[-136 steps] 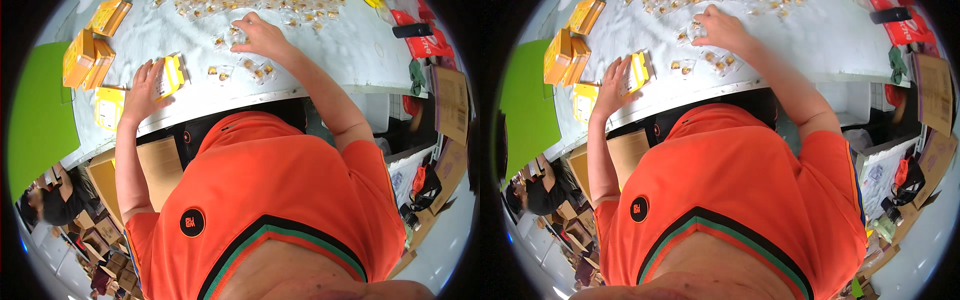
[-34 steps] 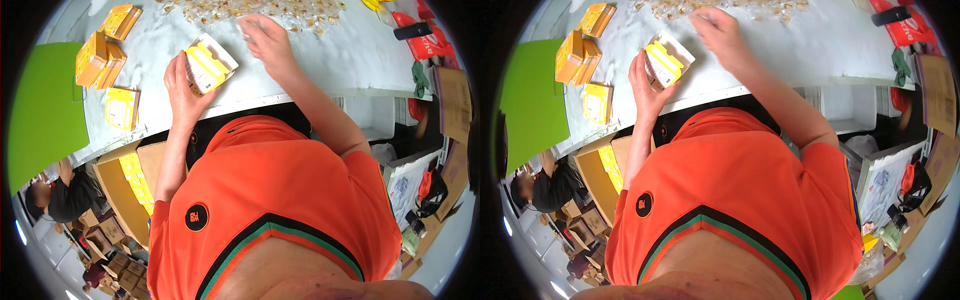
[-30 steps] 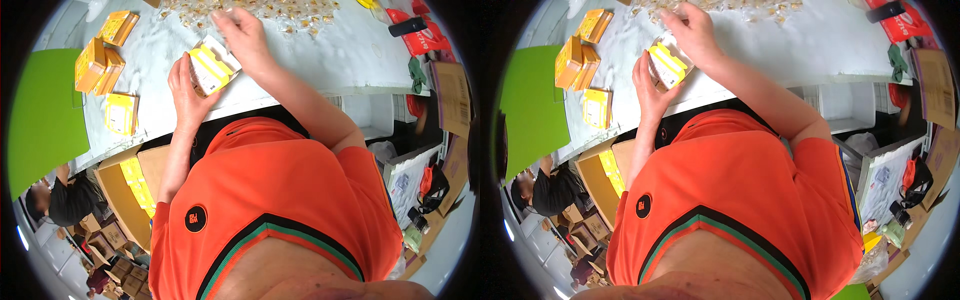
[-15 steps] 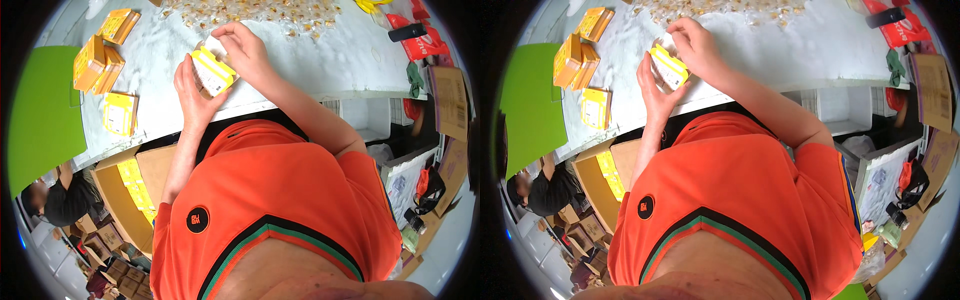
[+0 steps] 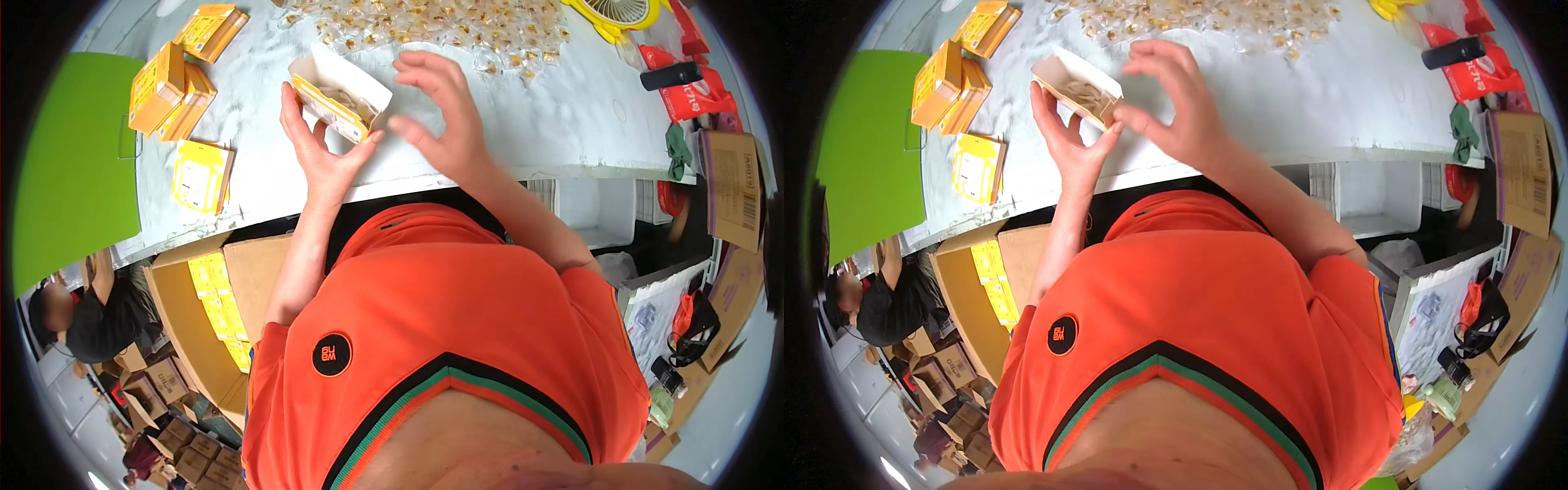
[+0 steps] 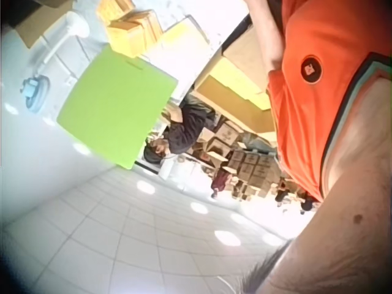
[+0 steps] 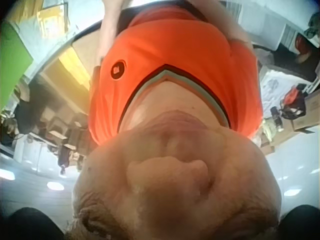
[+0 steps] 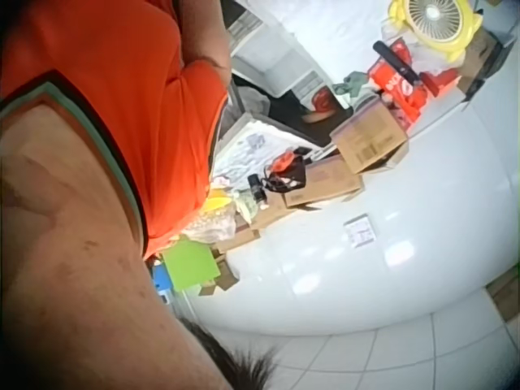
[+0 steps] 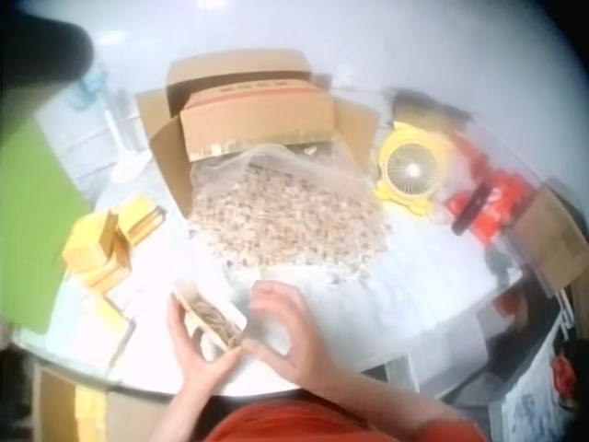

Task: Packing small individual items into boxes and then organizing those boxes into a larger shipping carton.

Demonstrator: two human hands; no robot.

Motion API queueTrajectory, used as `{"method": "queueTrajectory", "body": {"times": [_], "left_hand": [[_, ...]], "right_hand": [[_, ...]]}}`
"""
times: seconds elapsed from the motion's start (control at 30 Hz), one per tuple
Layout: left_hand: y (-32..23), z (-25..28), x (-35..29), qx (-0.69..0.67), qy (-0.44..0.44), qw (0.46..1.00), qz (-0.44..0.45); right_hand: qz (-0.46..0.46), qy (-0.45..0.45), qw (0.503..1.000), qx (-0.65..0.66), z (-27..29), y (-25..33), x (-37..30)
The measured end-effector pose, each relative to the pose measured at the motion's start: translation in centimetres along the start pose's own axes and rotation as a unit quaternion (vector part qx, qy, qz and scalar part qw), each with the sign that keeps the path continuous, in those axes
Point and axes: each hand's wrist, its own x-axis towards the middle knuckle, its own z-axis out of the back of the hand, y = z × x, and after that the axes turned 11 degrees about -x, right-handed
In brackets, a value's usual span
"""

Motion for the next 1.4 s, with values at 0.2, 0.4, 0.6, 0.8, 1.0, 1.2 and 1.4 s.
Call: {"method": "queueTrajectory", "body": {"times": [0.2, 0.4, 0.6, 0.8, 1.0, 1.2, 1.4], "left_hand": [[-0.9, -1.1, -0.5, 0.042, 0.026, 0.999, 0.018], [-1.9, -0.3, 0.6, -0.178, -0.02, 0.977, 0.115], [-2.6, -1.5, 0.6, -0.095, -0.033, 0.992, 0.069], [-0.4, -0.6, 0.0, -0.032, -0.013, 0.997, 0.076], [-1.7, -1.7, 0.3, -0.037, -0.064, 0.997, 0.03], [-1.3, -1.1, 0.9, 0.03, -0.024, 0.999, -0.016], [-0.9, 0.6, 0.4, -0.032, -0.017, 0.994, 0.107]], "right_hand": [[-0.091, -0.003, 0.991, 0.096, -2.9, -0.5, -2.0], [-0.209, -0.021, 0.948, 0.237, -1.9, -0.2, -0.8], [-0.212, -0.05, 0.96, 0.174, -2.9, -0.7, -1.0], [-0.231, -0.037, 0.969, 0.078, -2.9, -1.6, -1.6], [-0.262, -0.102, 0.945, 0.167, -4.0, -0.8, -1.3], [-0.166, -0.055, 0.984, 0.041, -3.5, -2.0, -1.1], [-0.214, 0.014, 0.975, 0.066, -4.6, -2.8, -1.7]]}}
